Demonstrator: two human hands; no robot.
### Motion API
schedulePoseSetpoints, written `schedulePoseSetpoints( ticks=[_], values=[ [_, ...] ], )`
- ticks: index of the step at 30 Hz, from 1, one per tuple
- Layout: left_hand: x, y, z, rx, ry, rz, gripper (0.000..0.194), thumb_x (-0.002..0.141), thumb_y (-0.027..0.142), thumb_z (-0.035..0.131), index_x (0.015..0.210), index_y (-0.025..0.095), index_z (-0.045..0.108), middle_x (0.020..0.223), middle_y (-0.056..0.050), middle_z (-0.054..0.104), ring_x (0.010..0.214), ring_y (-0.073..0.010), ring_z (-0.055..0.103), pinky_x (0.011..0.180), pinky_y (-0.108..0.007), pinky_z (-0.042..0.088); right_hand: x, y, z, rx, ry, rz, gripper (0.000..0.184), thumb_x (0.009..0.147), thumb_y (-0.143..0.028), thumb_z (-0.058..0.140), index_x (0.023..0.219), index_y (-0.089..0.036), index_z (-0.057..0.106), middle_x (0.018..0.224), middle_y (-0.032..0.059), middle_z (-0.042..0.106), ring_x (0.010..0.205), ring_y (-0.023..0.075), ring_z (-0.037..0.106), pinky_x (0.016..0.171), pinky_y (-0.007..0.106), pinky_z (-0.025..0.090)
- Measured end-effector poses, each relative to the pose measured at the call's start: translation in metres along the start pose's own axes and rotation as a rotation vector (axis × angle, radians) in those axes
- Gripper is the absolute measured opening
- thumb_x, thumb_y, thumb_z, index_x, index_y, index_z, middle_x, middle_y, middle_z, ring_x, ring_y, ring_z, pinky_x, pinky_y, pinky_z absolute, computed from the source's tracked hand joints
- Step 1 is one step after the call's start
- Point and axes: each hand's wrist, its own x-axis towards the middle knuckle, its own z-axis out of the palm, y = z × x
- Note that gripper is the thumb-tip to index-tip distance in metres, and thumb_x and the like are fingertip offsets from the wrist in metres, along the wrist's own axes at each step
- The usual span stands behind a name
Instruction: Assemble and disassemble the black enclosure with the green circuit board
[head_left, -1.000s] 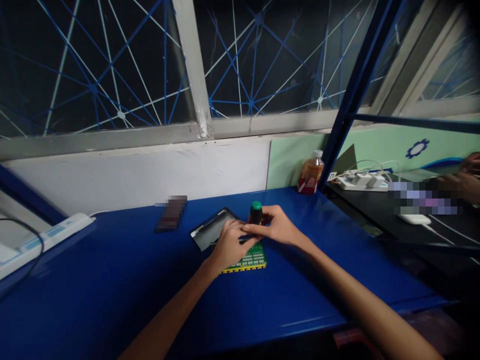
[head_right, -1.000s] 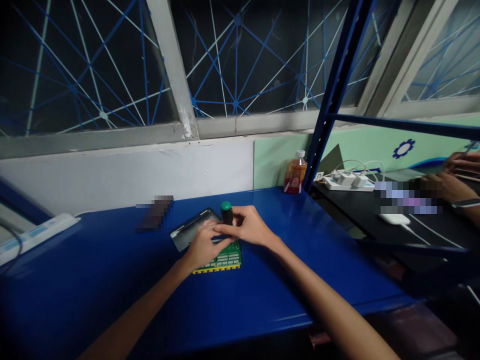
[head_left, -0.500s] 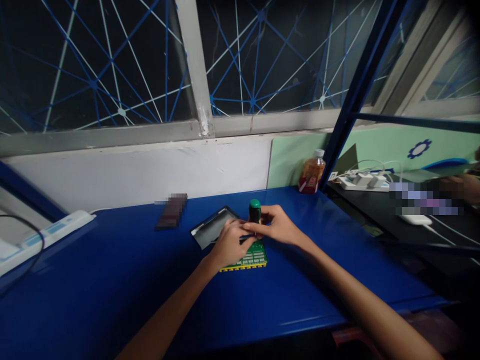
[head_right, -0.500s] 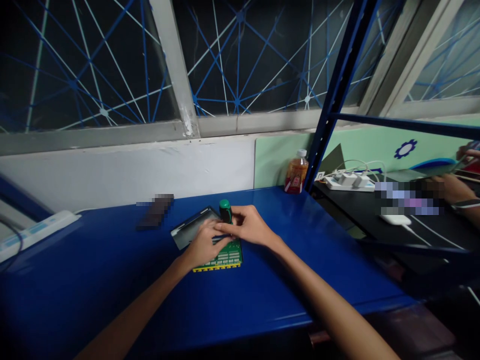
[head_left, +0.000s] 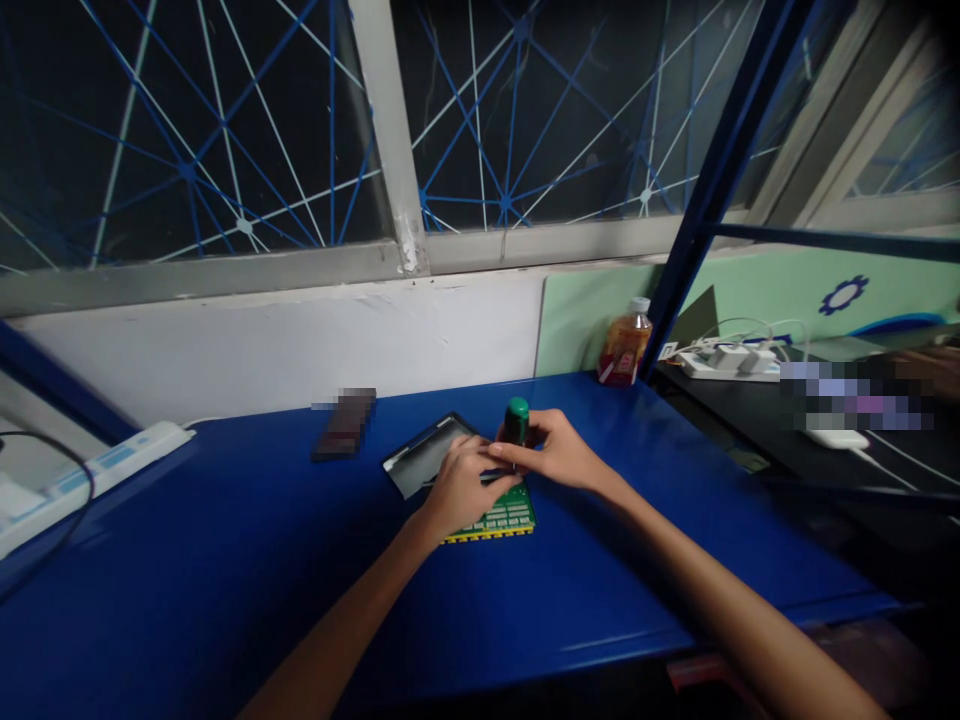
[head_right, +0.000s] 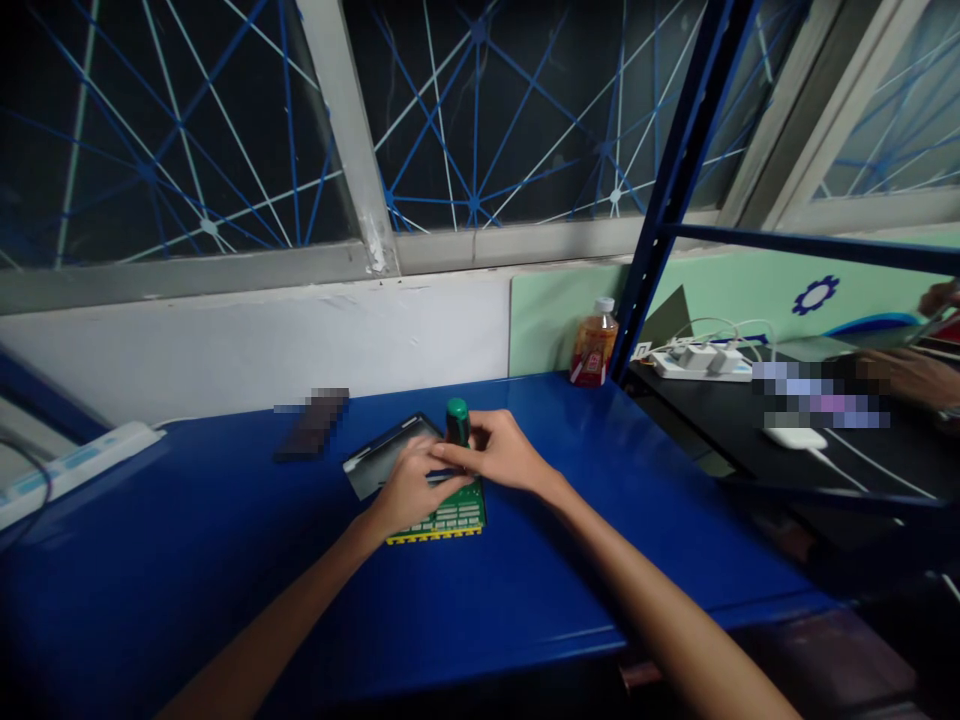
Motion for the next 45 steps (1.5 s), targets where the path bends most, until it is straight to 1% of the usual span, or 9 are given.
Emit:
schedulePoseSetpoints(
  ticks=[6,12,18,22,27,31,37,41,45],
  values=[
    [-0.0013,0.002,-0.0025,-0.053,-0.047,0.017,0.015,0.084,0.016,0.061,0.089,0.023,0.073,0.092,-0.003,0.072,0.093,-0.0217,0.062,0.084,-0.041,0.044,0.0002,0.002,-0.0003,0.016,-0.009,0.013,0.031,0.081,-0.045,0.063,0.076,-0.015,0.066,0.058,-0.0005,0.056,0.053,0.0105,0.047,0.047,0.025,0.034],
    [-0.0008,0.0009,0.0,-0.108,0.009,-0.012,0.01,0.081,0.021,0.067,0.088,0.023,0.074,0.09,-0.003,0.073,0.09,-0.021,0.064,0.084,-0.039,0.045,0.0006,0.0024,-0.0006,0.058,-0.011,-0.006,0.03,0.082,-0.044,0.063,0.085,-0.014,0.066,0.063,0.0001,0.059,0.053,0.0106,0.05,0.048,0.024,0.036],
    [0.001,0.0027,-0.002,-0.191,0.003,-0.026,0.013,0.082,0.016,0.065,0.09,0.023,0.074,0.092,-0.004,0.073,0.091,-0.0207,0.064,0.086,-0.038,0.048,0.0006,0.0011,-0.0004,0.101,-0.024,0.002,0.028,0.085,-0.042,0.06,0.089,-0.015,0.064,0.064,0.0005,0.06,0.054,0.0116,0.053,0.049,0.025,0.039],
    [0.0017,0.0053,-0.0049,-0.21,0.007,-0.037,0.012,0.082,0.017,0.064,0.089,0.02,0.074,0.09,-0.005,0.073,0.09,-0.0206,0.065,0.085,-0.037,0.049,0.0002,0.0011,-0.0011,0.124,0.028,0.012,0.027,0.085,-0.042,0.06,0.089,-0.015,0.062,0.064,0.0001,0.059,0.053,0.0119,0.054,0.049,0.025,0.041],
    [0.0018,0.0048,-0.0056,-0.229,-0.035,-0.04,0.009,0.08,0.02,0.067,0.087,0.018,0.073,0.093,-0.006,0.072,0.09,-0.0206,0.065,0.084,-0.035,0.05,0.0015,0.0034,-0.0038,0.215,0.061,0.024,0.029,0.085,-0.043,0.06,0.09,-0.015,0.06,0.062,-0.0006,0.057,0.05,0.0123,0.055,0.047,0.026,0.043],
    [0.0003,0.0012,-0.0032,-0.223,-0.038,-0.048,0.011,0.082,0.018,0.064,0.087,0.019,0.074,0.092,-0.006,0.073,0.09,-0.0204,0.065,0.084,-0.035,0.051,0.0023,0.0045,-0.0028,0.181,0.042,0.025,0.03,0.086,-0.044,0.06,0.089,-0.015,0.06,0.065,0.0006,0.059,0.05,0.0122,0.056,0.047,0.026,0.042],
    [-0.0012,-0.0027,-0.0014,-0.236,-0.061,-0.034,0.015,0.082,0.016,0.062,0.09,0.019,0.074,0.091,-0.005,0.073,0.091,-0.0195,0.066,0.085,-0.033,0.051,0.0018,0.0069,0.0016,0.074,0.021,0.025,0.031,0.086,-0.045,0.059,0.087,-0.015,0.062,0.059,0.0002,0.059,0.051,0.013,0.055,0.048,0.026,0.04],
    [-0.0003,-0.002,-0.0041,-0.215,-0.069,-0.02,0.017,0.082,0.015,0.06,0.09,0.02,0.074,0.093,-0.005,0.073,0.092,-0.0198,0.065,0.087,-0.035,0.05,0.0018,0.0063,0.0,0.085,0.034,0.024,0.031,0.086,-0.046,0.059,0.086,-0.015,0.062,0.058,-0.0001,0.059,0.051,0.0128,0.055,0.048,0.025,0.039],
    [0.0012,0.0027,-0.009,-0.196,-0.1,-0.037,0.017,0.083,0.016,0.058,0.087,0.019,0.074,0.093,-0.007,0.072,0.09,-0.0201,0.065,0.085,-0.035,0.05,0.0018,0.0042,-0.0027,0.103,0.066,0.029,0.031,0.085,-0.046,0.06,0.087,-0.015,0.062,0.064,0.0015,0.061,0.05,0.012,0.055,0.047,0.025,0.041]
  ],
)
